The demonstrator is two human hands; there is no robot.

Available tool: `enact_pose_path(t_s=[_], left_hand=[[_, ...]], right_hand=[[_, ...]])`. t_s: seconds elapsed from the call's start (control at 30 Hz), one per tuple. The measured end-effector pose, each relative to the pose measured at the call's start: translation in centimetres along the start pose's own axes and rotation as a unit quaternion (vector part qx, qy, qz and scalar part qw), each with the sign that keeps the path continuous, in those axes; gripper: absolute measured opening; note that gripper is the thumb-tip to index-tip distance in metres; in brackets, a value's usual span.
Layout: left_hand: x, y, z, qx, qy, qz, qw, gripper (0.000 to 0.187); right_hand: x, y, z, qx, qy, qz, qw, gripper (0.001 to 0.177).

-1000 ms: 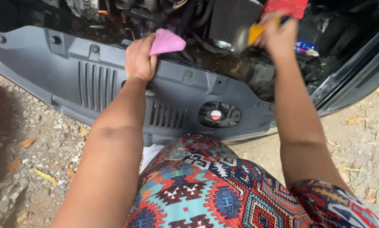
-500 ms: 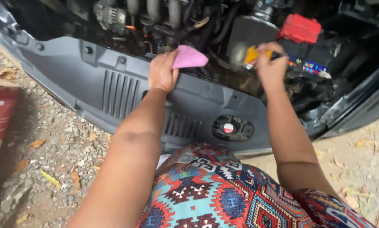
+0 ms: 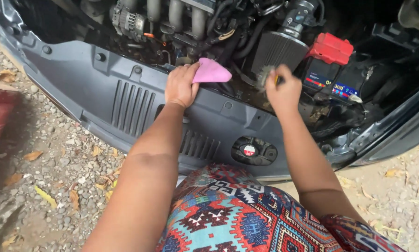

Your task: The person cleans the front plastic panel and engine bay of a car using a brush and a pink cloth. They scrub the surface with the brush and wipe away dust with the cloth, moving from the front grille area to the engine components.

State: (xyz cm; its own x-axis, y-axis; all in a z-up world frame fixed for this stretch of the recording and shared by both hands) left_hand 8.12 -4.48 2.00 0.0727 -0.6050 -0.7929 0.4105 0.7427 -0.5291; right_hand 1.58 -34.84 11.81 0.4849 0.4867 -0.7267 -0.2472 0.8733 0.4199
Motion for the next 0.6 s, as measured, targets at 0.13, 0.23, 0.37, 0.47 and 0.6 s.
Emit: enact_pose_path(t_s=[0.13, 0.23, 0.37, 0.47, 0.6], left_hand=[[0.1, -0.1, 0.0, -0.017, 0.020, 0.002, 1.000, 0.052], [-0.3, -0.3, 0.2, -0.013, 0.012, -0.005, 1.000, 0.051], [0.3, 0.3, -0.1, -0.016, 0.006, 0.003, 1.000, 0.055], [0.2, 0.2, -0.1, -0.017, 0.015, -0.001, 1.000, 0.055], [0.5, 0.7, -0.2, 0.010, -0.050, 0.012, 0.999, 0.047]], right_hand=[[0.9, -4.2, 4.5, 0.126, 0.014, 0.063, 0.990, 0.020], [-0.2, -6.6, 9.3, 0.041, -0.094, 0.039, 0.994, 0.021], [-0.2, 0.5, 10.4, -0.127, -0.117, 0.015, 0.985, 0.018], [5.1, 0.8, 7.7, -0.069, -0.030, -0.140, 0.987, 0.016], [12.2, 2.3, 4.3, -0.004, 0.177, -0.153, 0.972, 0.017]])
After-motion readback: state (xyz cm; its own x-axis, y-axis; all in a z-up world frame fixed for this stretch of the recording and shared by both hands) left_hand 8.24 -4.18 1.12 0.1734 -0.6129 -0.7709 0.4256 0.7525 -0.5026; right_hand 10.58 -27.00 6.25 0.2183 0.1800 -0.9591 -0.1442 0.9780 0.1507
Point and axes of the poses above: each hand's wrist, its own z-axis towards the middle knuckle, its own x-axis out of the palm, y = z × x, the point moved 10 cm from there along z, towards the middle knuckle, and after that the axes turned 9 degrees about -x, right-handed, at the moved point
